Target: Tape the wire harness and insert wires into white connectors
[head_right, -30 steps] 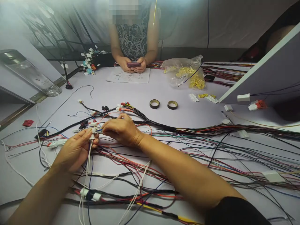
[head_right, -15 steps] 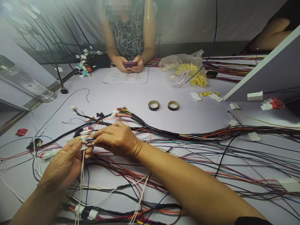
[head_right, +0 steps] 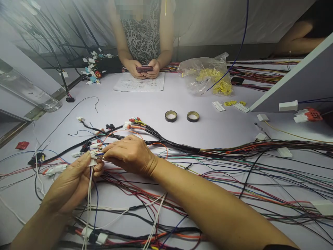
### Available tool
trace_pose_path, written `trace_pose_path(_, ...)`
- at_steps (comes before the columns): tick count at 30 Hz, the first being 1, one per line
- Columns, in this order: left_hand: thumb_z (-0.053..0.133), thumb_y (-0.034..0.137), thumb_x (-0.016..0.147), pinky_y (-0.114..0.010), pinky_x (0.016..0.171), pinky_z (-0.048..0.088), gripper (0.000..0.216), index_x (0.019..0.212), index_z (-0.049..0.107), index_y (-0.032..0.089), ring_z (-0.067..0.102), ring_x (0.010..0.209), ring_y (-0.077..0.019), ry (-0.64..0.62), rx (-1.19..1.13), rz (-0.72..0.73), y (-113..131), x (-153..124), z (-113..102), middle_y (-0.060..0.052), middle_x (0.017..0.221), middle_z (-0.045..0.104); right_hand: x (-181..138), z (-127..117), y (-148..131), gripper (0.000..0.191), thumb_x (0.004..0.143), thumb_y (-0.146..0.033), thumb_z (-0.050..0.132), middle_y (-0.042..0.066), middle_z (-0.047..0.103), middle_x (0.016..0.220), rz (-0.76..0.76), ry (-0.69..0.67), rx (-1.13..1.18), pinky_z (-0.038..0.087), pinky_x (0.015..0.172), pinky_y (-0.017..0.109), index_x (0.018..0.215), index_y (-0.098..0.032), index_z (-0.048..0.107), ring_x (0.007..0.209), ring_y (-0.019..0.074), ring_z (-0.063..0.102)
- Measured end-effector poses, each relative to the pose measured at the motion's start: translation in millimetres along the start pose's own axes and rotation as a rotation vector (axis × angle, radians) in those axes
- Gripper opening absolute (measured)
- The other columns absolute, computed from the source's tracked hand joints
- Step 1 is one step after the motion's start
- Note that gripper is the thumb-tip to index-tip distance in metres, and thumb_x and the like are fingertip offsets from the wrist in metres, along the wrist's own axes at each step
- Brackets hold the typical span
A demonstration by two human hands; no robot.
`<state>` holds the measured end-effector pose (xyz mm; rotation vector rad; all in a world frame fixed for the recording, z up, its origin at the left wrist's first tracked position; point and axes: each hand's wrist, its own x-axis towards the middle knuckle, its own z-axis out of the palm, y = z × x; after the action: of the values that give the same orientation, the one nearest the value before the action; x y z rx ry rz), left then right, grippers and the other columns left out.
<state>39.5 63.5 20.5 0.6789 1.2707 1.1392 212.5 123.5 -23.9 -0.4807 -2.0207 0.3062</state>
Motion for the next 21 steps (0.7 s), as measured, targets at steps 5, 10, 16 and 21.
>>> trace_pose_path(5,0.075,0.032,0.073,-0.021,0.048,0.047,0.024,0.089,0.069,0.015,0.049,0.061,-0.0109,0.022,-0.029,-0.046,-2.2,1.6,-3.2,-0.003,0.077,0.057,0.2,-0.4,0.0,0.015,0.096,-0.025,0.054,-0.003,0.075,0.097,-0.004,0.024,0.003,0.037,0.073,0.027,0.085,-0.02,0.062,0.088,0.0078,0.069)
trace_pose_path(10,0.075,0.031,0.073,-0.021,0.049,0.047,0.024,0.089,0.069,0.014,0.05,0.061,-0.0107,0.031,-0.029,-0.053,-1.6,1.4,-3.2,-0.003,0.077,0.057,0.2,-0.7,0.7,0.016,0.096,-0.027,0.053,-0.003,0.075,0.098,-0.002,-0.006,-0.009,0.036,0.073,0.028,0.086,-0.02,0.063,0.089,0.0079,0.069)
trace_pose_path(16,0.074,0.035,0.073,-0.021,0.05,0.046,0.023,0.084,0.069,0.015,0.048,0.061,-0.0113,0.025,0.041,0.029,0.5,-0.7,1.0,-0.003,0.076,0.056,-0.8,-2.5,0.7,0.021,0.099,-0.027,0.047,-0.001,0.075,0.102,0.002,-0.058,-0.016,0.036,0.075,0.028,0.088,-0.021,0.064,0.091,0.0078,0.068)
trace_pose_path(21,0.072,0.035,0.075,-0.021,0.051,0.046,0.021,0.082,0.068,0.016,0.047,0.061,-0.0112,0.025,0.076,0.066,-0.3,-0.5,2.6,-0.003,0.076,0.056,-2.1,-2.0,1.3,0.024,0.1,-0.027,0.044,0.001,0.074,0.103,0.02,-0.107,-0.029,0.036,0.078,0.028,0.089,-0.021,0.064,0.095,0.0086,0.067)
